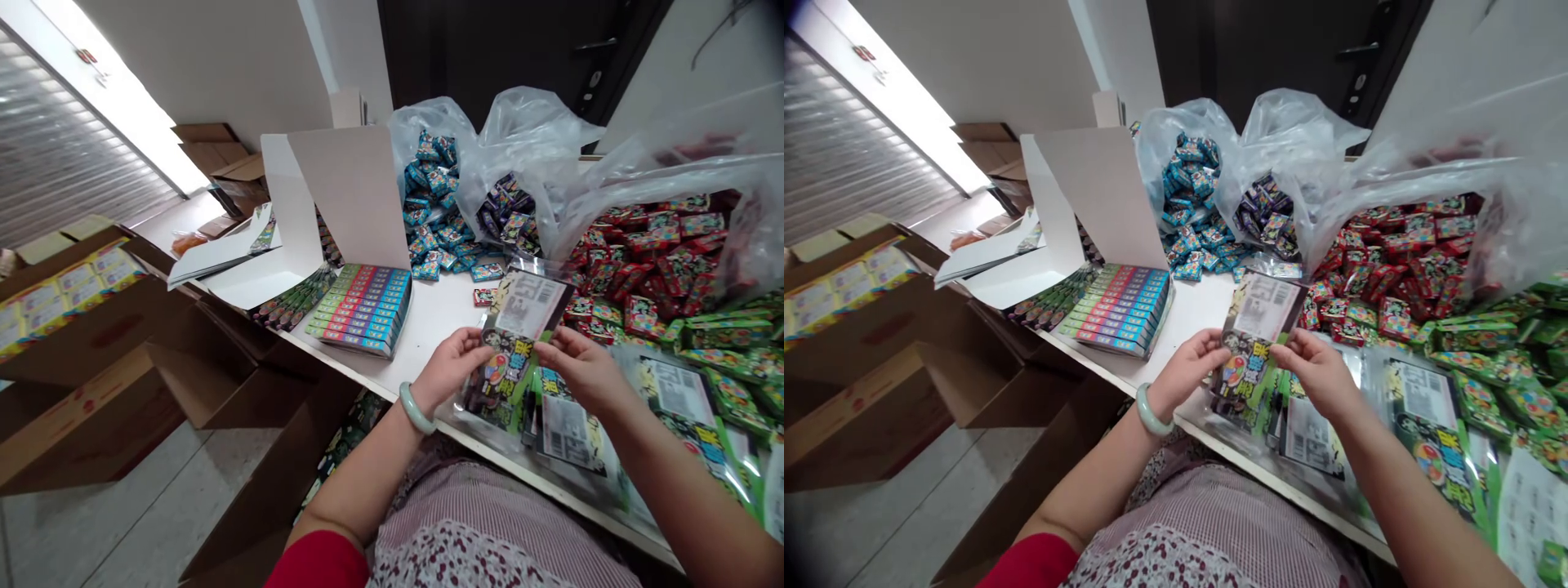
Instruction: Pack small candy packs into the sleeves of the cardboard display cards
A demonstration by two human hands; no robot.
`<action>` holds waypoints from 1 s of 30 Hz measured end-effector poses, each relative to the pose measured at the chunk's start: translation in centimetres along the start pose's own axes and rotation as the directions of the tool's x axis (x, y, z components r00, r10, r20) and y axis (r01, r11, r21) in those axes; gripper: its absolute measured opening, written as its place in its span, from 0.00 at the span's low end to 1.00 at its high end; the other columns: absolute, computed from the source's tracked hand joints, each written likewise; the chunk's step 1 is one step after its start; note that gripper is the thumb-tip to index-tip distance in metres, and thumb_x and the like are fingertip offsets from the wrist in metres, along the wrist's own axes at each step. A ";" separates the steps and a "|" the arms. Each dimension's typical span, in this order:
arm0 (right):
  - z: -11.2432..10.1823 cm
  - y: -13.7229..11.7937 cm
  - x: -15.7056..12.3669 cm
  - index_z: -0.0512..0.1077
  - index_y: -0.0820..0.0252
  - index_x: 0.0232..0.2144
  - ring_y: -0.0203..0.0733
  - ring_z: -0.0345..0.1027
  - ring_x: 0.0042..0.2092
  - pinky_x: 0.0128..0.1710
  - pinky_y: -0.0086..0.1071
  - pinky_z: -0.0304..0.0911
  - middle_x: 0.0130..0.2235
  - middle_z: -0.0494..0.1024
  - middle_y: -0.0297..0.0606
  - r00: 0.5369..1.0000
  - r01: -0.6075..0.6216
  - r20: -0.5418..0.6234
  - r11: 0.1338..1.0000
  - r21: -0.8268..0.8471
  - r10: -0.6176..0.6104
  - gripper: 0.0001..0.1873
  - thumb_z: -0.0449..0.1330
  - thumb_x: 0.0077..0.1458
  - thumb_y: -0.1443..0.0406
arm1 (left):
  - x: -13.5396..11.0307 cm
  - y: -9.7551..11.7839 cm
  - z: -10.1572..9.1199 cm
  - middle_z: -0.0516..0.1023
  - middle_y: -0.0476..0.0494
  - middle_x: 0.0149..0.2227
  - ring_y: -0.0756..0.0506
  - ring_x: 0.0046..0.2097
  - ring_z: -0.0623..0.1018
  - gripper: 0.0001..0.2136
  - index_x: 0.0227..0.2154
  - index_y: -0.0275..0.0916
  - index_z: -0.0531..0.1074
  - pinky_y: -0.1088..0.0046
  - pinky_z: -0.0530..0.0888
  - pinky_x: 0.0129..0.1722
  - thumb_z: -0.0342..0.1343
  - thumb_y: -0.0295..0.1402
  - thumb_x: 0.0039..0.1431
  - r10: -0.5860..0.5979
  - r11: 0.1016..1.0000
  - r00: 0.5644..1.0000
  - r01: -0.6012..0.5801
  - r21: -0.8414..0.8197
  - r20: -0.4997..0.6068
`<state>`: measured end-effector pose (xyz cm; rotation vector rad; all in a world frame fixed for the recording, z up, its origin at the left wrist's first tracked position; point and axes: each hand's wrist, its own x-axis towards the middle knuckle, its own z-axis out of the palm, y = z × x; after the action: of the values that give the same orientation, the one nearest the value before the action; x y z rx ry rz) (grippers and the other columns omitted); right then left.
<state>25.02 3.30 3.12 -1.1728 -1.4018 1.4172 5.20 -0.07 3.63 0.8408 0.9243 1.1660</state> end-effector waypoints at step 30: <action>-2.1 2.8 -6.2 0.58 0.47 0.59 0.43 0.72 0.38 0.30 0.32 0.70 0.40 0.75 0.41 0.999 0.003 -0.049 0.991 -0.136 -0.010 0.32 0.60 0.54 0.54 | -1.7 -3.0 0.1 0.69 0.47 0.39 0.49 0.39 0.74 0.35 0.59 0.49 0.57 0.69 0.70 0.43 0.65 0.34 0.48 -0.005 0.999 0.971 -0.007 0.052 0.238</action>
<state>28.77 -2.32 0.90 -1.2803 -1.4847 1.2956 6.23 -2.32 1.21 1.0000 0.7591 1.0194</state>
